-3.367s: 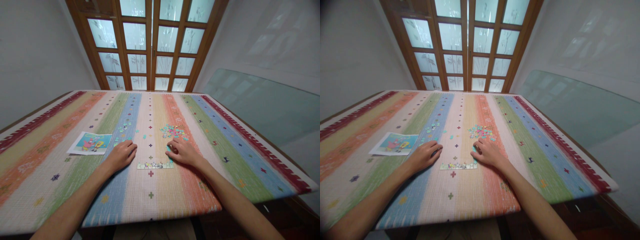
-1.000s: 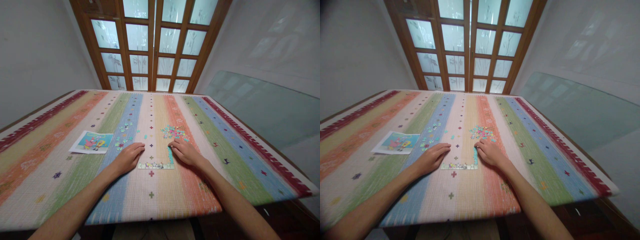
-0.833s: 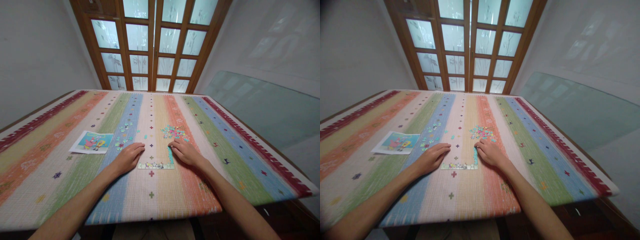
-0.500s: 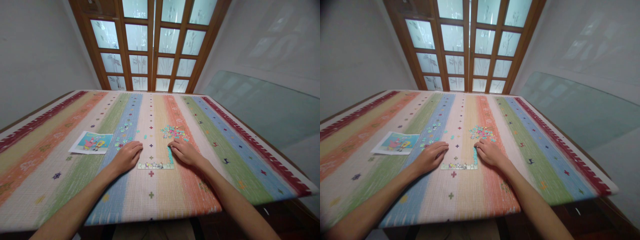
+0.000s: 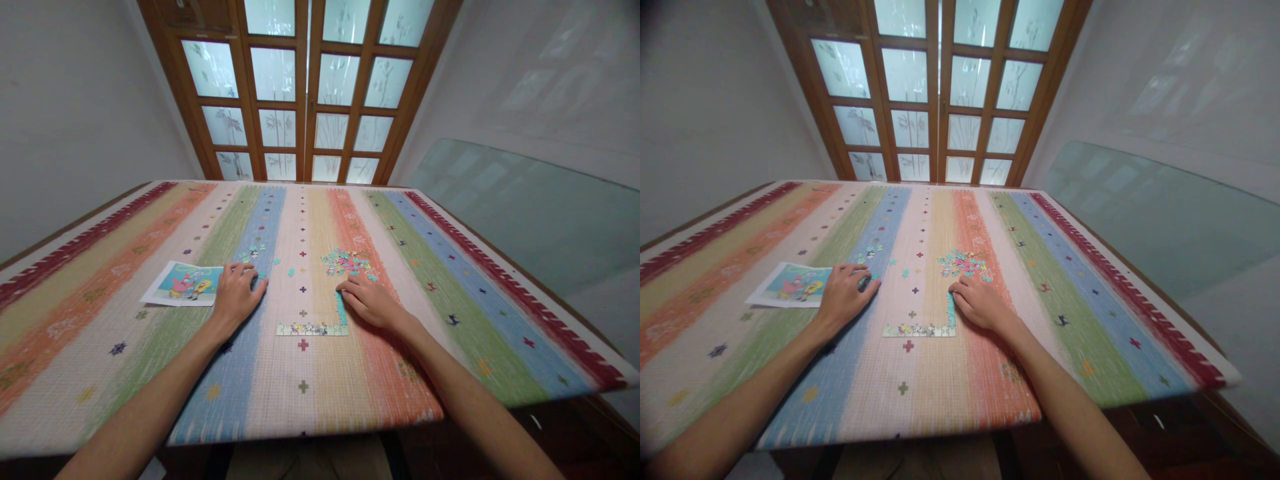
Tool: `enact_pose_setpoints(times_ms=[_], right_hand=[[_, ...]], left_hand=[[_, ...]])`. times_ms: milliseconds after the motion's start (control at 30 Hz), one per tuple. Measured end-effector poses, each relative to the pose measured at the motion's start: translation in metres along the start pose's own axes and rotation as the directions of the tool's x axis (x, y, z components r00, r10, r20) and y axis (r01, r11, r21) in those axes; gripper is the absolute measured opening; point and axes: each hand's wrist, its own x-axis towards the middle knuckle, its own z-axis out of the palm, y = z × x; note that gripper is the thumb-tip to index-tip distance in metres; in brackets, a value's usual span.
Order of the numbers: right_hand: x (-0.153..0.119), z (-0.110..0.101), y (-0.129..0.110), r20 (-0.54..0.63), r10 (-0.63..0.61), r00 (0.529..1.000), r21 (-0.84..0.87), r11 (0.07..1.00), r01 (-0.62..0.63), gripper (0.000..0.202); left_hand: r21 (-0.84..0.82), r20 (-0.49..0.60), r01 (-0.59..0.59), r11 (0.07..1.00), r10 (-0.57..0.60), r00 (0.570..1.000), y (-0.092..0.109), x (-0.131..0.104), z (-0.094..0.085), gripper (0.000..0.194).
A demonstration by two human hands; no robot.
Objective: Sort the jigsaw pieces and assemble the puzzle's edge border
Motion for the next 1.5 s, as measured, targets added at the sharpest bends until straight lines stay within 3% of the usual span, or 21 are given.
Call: enact_pose_setpoints(times_ms=[400, 600, 700, 800, 967, 1200, 1500], right_hand=[[0.001, 0.002, 0.002, -0.027, -0.011, 1.0, 0.001, 1.0, 0.011, 0.033], [0.0, 0.002, 0.003, -0.033, -0.01, 0.999, 0.013, 1.0, 0.01, 0.033], [0.0, 0.002, 0.003, -0.024, -0.002, 1.0, 0.012, 1.0, 0.002, 0.033], [0.0, 0.001, 0.002, -0.022, 0.006, 1.0, 0.008, 1.0, -0.006, 0.032], [0.0, -0.001, 0.001, -0.001, 0.003, 1.0, 0.01, 1.0, -0.003, 0.033], [-0.001, 0.0, 0.002, -0.004, 0.005, 1.0, 0.006, 1.0, -0.005, 0.032], [0.0, 0.001, 0.003, -0.011, 0.011, 1.0, 0.012, 1.0, -0.011, 0.031]], left_hand=[[-0.007, 0.075, 0.097, 0.995, -0.097, 0.993, 0.004, 0.008, 0.002, 0.02], [-0.17, 0.031, 0.067, 0.983, -0.063, 0.998, 0.006, 0.008, -0.003, 0.008], [-0.342, 0.115, 0.015, 0.94, 0.026, 0.993, 0.011, 0.006, -0.013, 0.01], [-0.517, 0.252, 0.016, 0.856, 0.134, 0.958, 0.016, 0.002, -0.025, 0.015], [-0.629, 0.415, 0.067, 0.774, 0.262, 0.872, 0.02, -0.001, -0.04, 0.016], [-0.648, 0.457, 0.037, 0.761, 0.35, 0.818, 0.02, -0.003, -0.04, 0.019], [-0.642, 0.478, 0.026, 0.766, 0.374, 0.795, 0.02, -0.003, -0.039, 0.02]])
